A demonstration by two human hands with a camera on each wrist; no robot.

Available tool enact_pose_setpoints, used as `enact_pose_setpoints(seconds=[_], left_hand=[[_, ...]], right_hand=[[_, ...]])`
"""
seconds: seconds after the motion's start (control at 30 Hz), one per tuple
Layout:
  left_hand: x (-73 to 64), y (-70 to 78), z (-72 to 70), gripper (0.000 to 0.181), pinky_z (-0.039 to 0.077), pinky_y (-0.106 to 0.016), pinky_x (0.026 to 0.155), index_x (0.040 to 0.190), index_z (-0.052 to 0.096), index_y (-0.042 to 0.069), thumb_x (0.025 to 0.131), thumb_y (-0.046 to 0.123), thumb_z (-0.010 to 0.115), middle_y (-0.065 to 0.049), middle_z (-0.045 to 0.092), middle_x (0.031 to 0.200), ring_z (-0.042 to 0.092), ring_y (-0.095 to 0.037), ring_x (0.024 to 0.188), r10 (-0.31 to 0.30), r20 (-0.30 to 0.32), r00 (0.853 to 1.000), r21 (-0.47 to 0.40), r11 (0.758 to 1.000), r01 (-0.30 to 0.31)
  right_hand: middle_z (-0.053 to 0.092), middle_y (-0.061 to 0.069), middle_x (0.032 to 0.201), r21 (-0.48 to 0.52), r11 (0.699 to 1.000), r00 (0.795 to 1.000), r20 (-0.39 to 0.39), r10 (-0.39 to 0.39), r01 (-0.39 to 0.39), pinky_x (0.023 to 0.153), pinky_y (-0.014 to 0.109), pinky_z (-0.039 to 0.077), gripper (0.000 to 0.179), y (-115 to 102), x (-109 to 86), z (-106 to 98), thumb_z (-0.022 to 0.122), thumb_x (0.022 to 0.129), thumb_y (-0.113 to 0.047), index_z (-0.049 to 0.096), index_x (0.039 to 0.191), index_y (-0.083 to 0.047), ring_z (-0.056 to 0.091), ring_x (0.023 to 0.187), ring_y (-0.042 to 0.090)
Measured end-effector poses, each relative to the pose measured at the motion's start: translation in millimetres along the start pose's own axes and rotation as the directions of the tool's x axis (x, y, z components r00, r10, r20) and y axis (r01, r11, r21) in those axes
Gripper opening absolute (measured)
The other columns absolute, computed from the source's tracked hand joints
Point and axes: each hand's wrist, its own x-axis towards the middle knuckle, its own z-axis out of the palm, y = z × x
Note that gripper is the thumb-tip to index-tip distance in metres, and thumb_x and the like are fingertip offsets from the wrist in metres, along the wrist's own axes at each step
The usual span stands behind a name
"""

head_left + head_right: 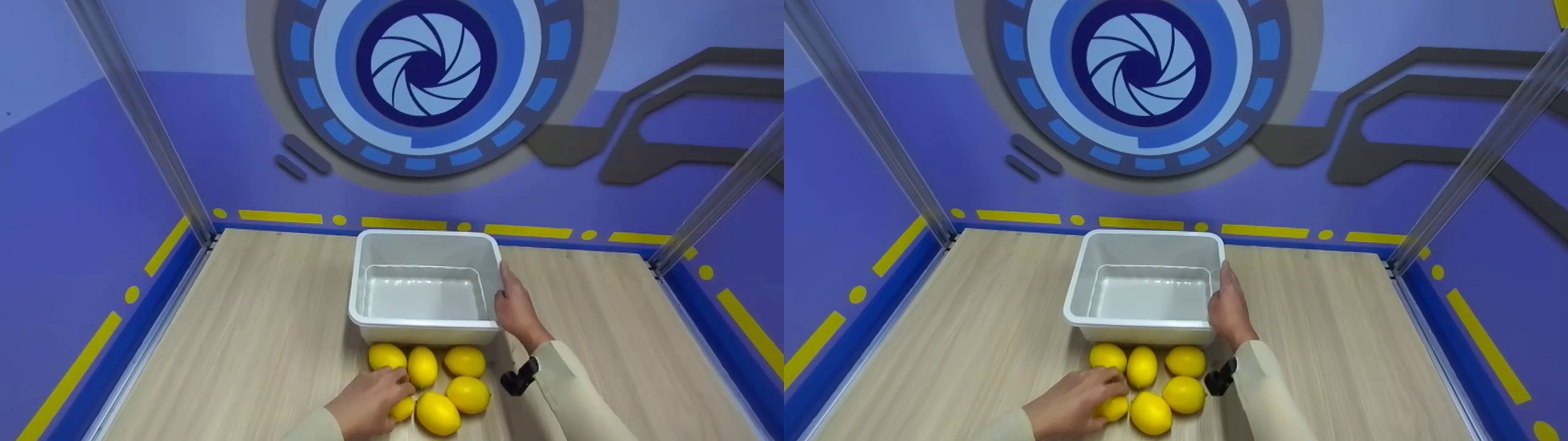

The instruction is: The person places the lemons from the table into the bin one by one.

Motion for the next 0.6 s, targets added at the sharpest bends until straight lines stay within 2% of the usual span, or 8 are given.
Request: enact_pose_setpoints(seconds=[0.1, 0.23, 0.37, 0.6], left_hand=[[0.6, 0.4, -1.4, 0.046, 0.050, -0.023, 0.073, 0.120, 0.065, 0.024, 0.076, 0.023, 0.078, 0.006, 0.058, 0.106, 0.051, -0.007, 0.087, -0.012, 0.009, 1.000, 0.000, 1.000, 0.012], [0.6, 0.5, -3.9, 0.048, 0.052, -0.026, 0.083, 0.124, 0.063, 0.024, 0.078, 0.025, 0.076, 0.005, 0.060, 0.118, 0.055, -0.008, 0.098, -0.030, 0.036, 0.999, -0.014, 0.999, 0.030], [-1.0, 0.1, -5.5, 0.048, 0.052, -0.028, 0.090, 0.126, 0.061, 0.023, 0.080, 0.026, 0.075, 0.005, 0.061, 0.123, 0.056, -0.009, 0.107, -0.020, 0.016, 1.000, -0.009, 1.000, 0.020], [-3.8, -1.0, -7.6, 0.046, 0.053, -0.027, 0.083, 0.123, 0.063, 0.023, 0.079, 0.027, 0.076, 0.006, 0.063, 0.119, 0.058, -0.010, 0.104, 0.007, -0.039, 0.999, 0.019, 1.000, -0.007]], right_hand=[[0.016, 0.022, 0.159, -0.005, 1.000, 1.000, -0.005, -0.004, 0.004, 0.119, 0.052, 0.019, 0.063, -0.2, 0.2, -0.2, 0.028, 0.097, 0.005, 0.003, 0.154, -0.002, 0.021, 0.146, 0.038], [0.017, 0.022, 0.159, -0.008, 1.000, 1.000, -0.009, -0.008, 0.008, 0.119, 0.052, 0.019, 0.063, 0.0, 0.2, -0.1, 0.029, 0.097, 0.005, 0.003, 0.154, -0.002, 0.022, 0.146, 0.038], [0.017, 0.022, 0.160, -0.001, 1.000, 1.000, -0.006, -0.007, 0.007, 0.119, 0.052, 0.019, 0.064, 0.2, 0.6, 0.1, 0.029, 0.097, 0.005, 0.003, 0.154, -0.002, 0.021, 0.146, 0.038], [0.013, 0.021, 0.160, 0.010, 1.000, 1.000, 0.005, 0.005, -0.005, 0.120, 0.052, 0.017, 0.063, 0.4, 0.7, -0.5, 0.028, 0.098, 0.004, 0.001, 0.154, -0.002, 0.019, 0.147, 0.037]])
